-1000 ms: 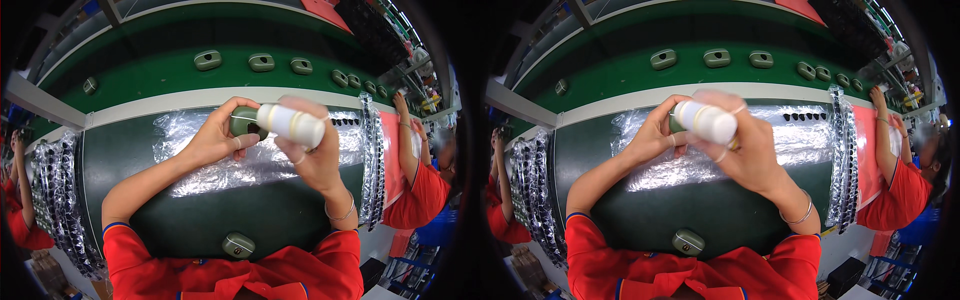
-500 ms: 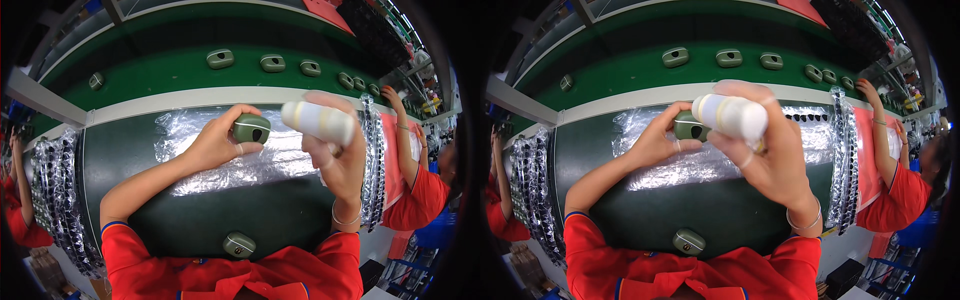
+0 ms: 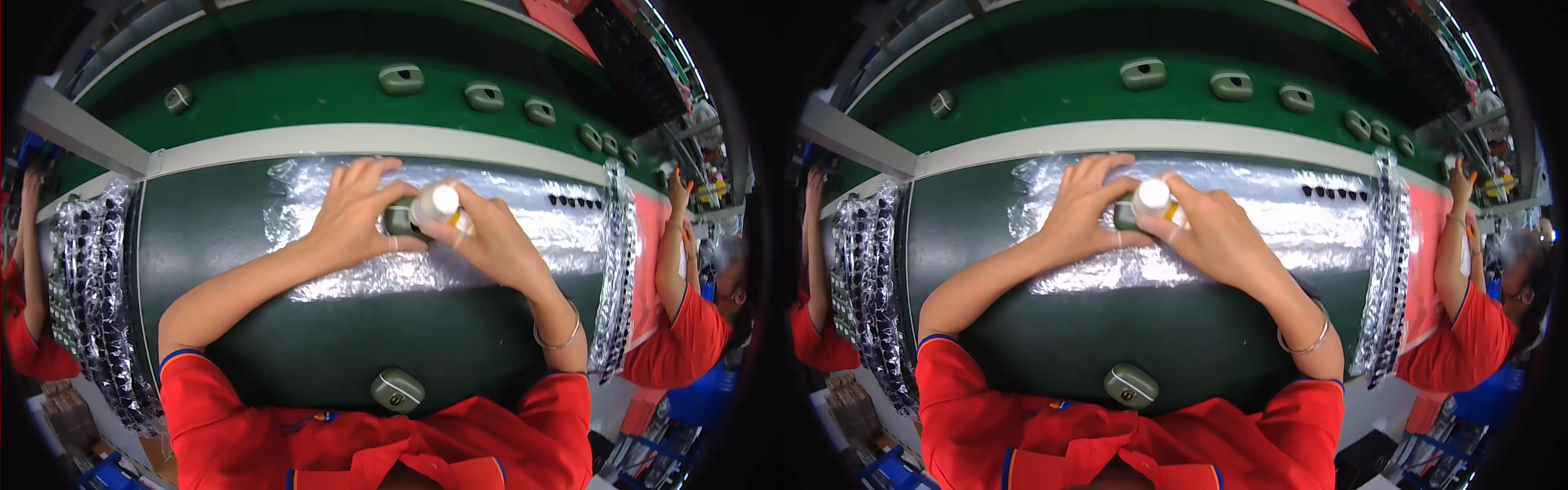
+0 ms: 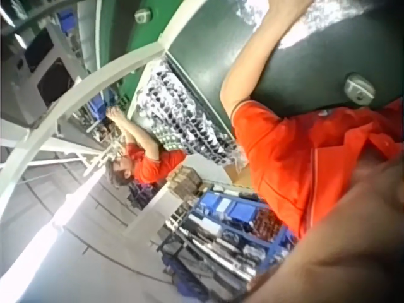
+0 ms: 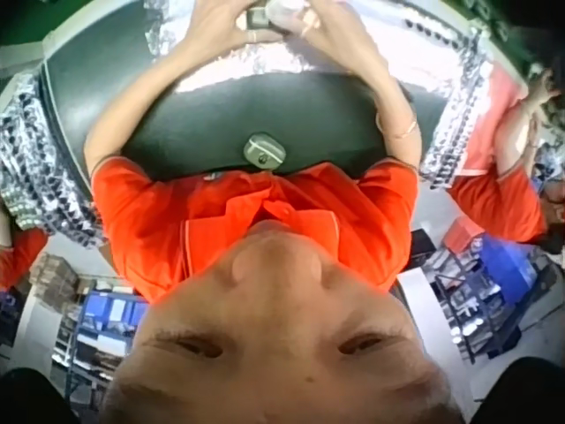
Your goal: The recorder is applying a liquid adhesive from a dispenser to small green circular components and placing them into a tray on an assembly line.
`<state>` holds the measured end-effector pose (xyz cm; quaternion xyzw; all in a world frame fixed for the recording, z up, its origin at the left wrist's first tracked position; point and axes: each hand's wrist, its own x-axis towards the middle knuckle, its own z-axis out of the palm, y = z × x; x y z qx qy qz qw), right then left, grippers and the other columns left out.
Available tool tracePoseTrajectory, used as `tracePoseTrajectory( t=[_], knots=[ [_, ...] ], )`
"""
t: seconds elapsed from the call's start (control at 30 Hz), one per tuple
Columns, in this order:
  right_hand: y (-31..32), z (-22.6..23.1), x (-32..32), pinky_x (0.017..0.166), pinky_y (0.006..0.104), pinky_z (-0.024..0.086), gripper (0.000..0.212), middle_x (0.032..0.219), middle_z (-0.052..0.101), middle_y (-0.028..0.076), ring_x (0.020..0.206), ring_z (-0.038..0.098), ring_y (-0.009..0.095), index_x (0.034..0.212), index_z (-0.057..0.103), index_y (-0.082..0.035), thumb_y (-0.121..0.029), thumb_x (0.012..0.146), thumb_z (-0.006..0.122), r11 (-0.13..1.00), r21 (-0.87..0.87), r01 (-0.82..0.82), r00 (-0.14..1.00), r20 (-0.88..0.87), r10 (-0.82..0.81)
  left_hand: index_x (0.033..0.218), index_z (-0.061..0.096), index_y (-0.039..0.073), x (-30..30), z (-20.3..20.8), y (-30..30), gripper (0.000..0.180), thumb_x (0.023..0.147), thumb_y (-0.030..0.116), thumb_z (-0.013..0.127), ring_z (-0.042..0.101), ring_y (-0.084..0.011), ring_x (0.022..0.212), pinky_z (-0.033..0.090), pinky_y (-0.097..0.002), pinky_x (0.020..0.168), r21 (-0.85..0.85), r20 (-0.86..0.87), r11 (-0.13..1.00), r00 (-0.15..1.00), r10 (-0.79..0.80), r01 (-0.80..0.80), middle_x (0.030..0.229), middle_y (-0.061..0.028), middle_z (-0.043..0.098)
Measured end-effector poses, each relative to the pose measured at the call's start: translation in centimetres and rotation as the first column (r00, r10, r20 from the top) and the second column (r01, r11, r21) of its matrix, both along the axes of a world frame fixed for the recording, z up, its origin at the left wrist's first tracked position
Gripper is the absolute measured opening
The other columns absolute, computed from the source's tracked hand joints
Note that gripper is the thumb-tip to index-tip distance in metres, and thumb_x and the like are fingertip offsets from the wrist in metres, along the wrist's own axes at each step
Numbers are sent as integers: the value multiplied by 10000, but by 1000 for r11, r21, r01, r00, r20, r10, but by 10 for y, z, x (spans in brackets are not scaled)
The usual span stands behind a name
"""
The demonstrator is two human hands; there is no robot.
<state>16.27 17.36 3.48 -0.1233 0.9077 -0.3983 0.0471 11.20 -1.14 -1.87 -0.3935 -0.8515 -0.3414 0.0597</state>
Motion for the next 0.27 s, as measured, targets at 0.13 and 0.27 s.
tracePoseTrajectory(
  t=[0.13, 0.27],
  knots=[
    [14, 18, 2, 724, 271, 451, 321, 894, 615, 62, 805, 579, 138, 1036, 525, -36, -113, 752, 653, 988, -144, 51, 999, 26, -47, 968, 599, 117, 4, 3, 0, 515, 578, 413, 758, 383, -295, 1102, 290, -381, 866, 0, 26, 1000, 1000, -10, 10, 1166, -140, 465],
    [55, 36, 4, 776, 259, 459, 350, 928, 616, 75, 851, 589, 151, 1037, 524, -28, -98, 728, 673, 983, 12, 186, 977, -106, -183, 984, 613, 118, -7, 13, -3, 518, 579, 406, 758, 391, -283, 1092, 292, -375, 871, -64, 127, 995, 990, -62, 70, 1164, -113, 473]
  ],
)
